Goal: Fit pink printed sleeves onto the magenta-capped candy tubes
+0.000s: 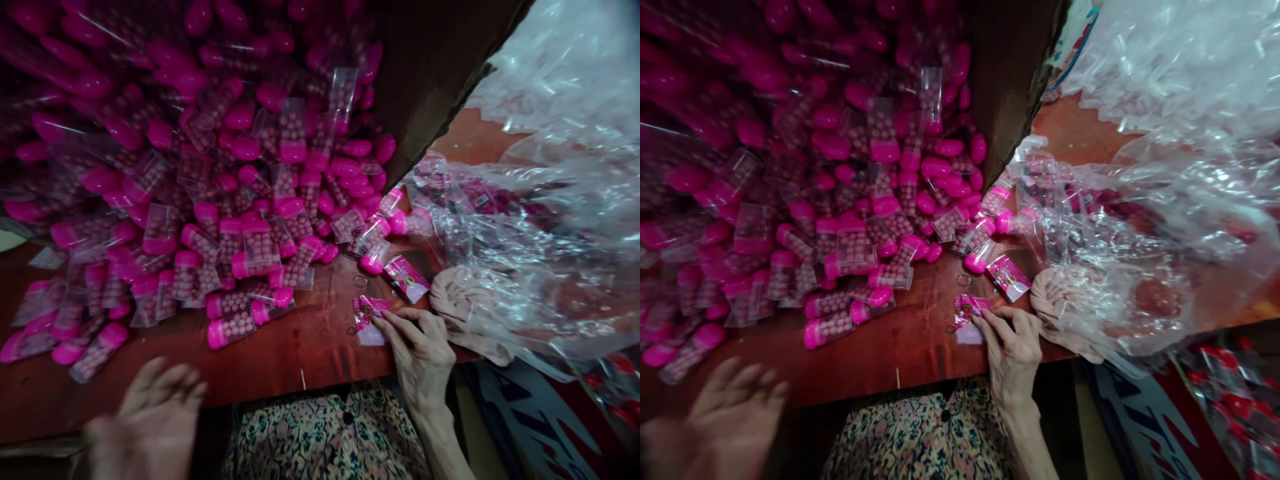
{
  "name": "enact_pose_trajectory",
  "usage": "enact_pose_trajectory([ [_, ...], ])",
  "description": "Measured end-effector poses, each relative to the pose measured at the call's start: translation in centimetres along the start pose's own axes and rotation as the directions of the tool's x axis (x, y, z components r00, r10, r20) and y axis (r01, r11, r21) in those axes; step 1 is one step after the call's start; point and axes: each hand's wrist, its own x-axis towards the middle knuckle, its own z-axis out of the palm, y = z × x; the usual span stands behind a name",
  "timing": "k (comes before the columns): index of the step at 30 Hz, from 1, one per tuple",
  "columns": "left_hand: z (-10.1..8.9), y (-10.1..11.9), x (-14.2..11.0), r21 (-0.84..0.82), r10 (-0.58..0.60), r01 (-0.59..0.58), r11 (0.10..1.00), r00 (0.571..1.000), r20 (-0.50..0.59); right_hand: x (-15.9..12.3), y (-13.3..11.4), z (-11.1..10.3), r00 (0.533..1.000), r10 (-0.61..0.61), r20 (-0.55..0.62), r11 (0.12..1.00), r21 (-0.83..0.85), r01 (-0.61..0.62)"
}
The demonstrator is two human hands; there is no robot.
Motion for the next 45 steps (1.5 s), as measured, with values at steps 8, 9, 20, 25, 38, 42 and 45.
enact_pose_trajectory([
  [8,13.0,-4.9,-2.7,0.45,-0.312,0.007,0.893,0.729,0.609,-0.1,-0.1,-0.5,0.997,0.015,-0.08,0.991,0.133,-0.004],
  [9,13.7,-5.3,-2.8,0.466,-0.285,-0.051,0.883,0.731,0.62,-0.1,-0.4,-0.7,0.996,-0.004,-0.089,0.988,0.156,0.018],
  [20,15.3,-7.8,-1.2,0.293,-0.304,0.175,0.94,0.819,0.487,-2.4,2.7,-4.4,0.961,0.042,-0.273,0.952,-0.28,-0.121],
  [25,15.1,-8.0,-1.1,0.235,-0.295,0.21,0.949,0.854,0.429,-2.0,6.7,-4.4,0.952,0.03,-0.306,0.906,-0.394,-0.156],
  [38,15.1,-7.0,-1.3,0.05,-0.315,0.318,0.947,0.886,0.341,-0.2,3.9,-3.7,0.981,0.072,-0.182,0.946,-0.3,-0.125],
  [42,14.9,-7.0,-1.2,0.02,-0.309,0.322,0.947,0.886,0.345,-0.8,-1.1,-3.7,0.968,0.18,-0.172,0.98,-0.05,-0.191],
  [45,14.8,-6.7,-1.3,0.035,-0.305,0.315,0.948,0.879,0.366,-0.8,-4.7,-2.9,0.977,0.203,0.066,0.943,0.254,-0.213],
])
